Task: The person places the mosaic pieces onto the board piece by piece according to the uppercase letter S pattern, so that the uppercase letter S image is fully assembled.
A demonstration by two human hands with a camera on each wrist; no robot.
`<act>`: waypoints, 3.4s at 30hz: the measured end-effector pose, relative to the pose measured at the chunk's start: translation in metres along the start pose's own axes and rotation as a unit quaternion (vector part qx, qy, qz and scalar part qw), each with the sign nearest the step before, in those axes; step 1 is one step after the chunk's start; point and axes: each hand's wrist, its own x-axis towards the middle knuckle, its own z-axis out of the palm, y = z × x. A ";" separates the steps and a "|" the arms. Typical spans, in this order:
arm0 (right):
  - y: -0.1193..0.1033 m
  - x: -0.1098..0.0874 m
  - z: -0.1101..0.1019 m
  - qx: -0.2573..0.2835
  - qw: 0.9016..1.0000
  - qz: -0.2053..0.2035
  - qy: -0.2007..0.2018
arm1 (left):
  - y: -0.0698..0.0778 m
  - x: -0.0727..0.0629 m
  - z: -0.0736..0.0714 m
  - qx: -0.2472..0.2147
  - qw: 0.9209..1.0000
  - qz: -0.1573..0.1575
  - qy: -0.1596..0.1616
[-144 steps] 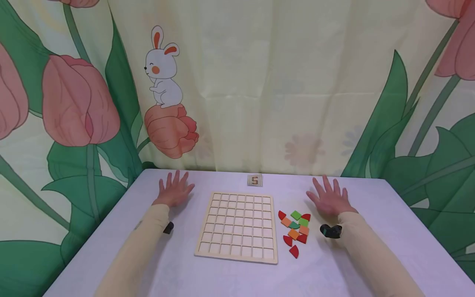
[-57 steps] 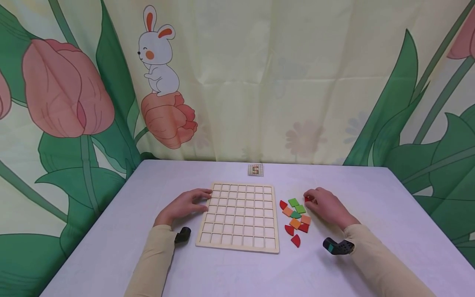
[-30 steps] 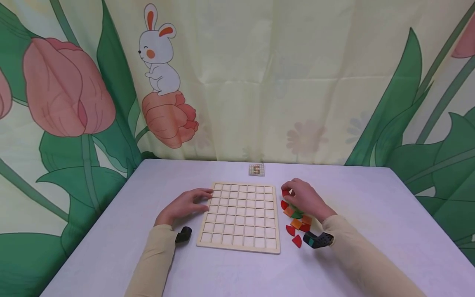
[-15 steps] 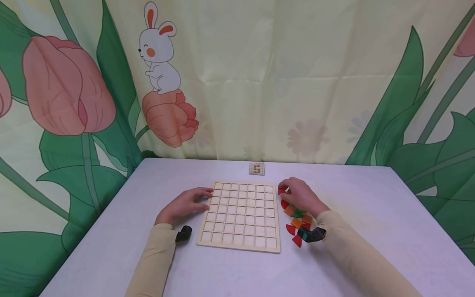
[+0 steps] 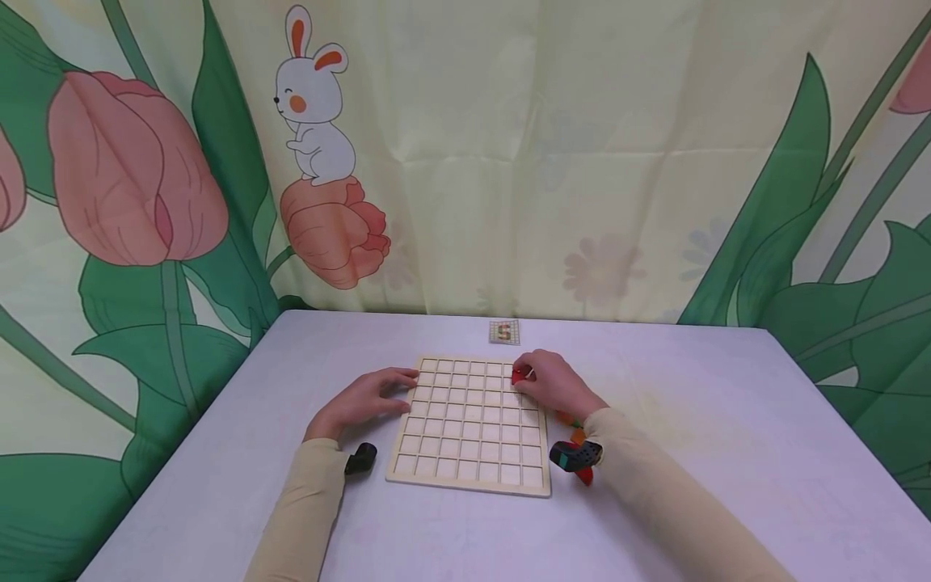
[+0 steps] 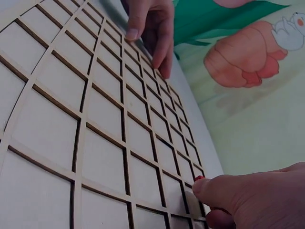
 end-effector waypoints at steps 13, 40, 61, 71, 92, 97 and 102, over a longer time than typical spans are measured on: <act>-0.017 0.018 0.020 -0.009 0.998 -0.054 0.019 | -0.002 0.000 0.001 -0.009 1.000 0.004 0.003; -0.023 0.019 0.029 -0.008 0.999 -0.029 0.020 | -0.004 0.002 0.004 -0.005 1.000 -0.023 0.010; -0.006 0.003 0.011 0.044 0.997 0.030 0.052 | -0.004 0.002 0.007 -0.009 1.000 -0.028 0.004; 0.019 -0.021 -0.008 0.042 0.996 0.059 0.052 | -0.008 0.006 0.008 0.000 1.000 -0.025 0.005; 0.038 -0.068 -0.012 -0.031 0.996 0.075 0.028 | -0.003 0.000 0.005 -0.003 1.000 -0.029 0.010; 0.036 -0.073 -0.013 -0.040 0.996 0.078 0.020 | -0.002 0.000 0.005 -0.008 0.999 -0.030 0.009; 0.037 -0.070 -0.013 -0.039 0.996 0.078 0.013 | -0.003 -0.001 0.004 -0.011 1.000 -0.027 0.005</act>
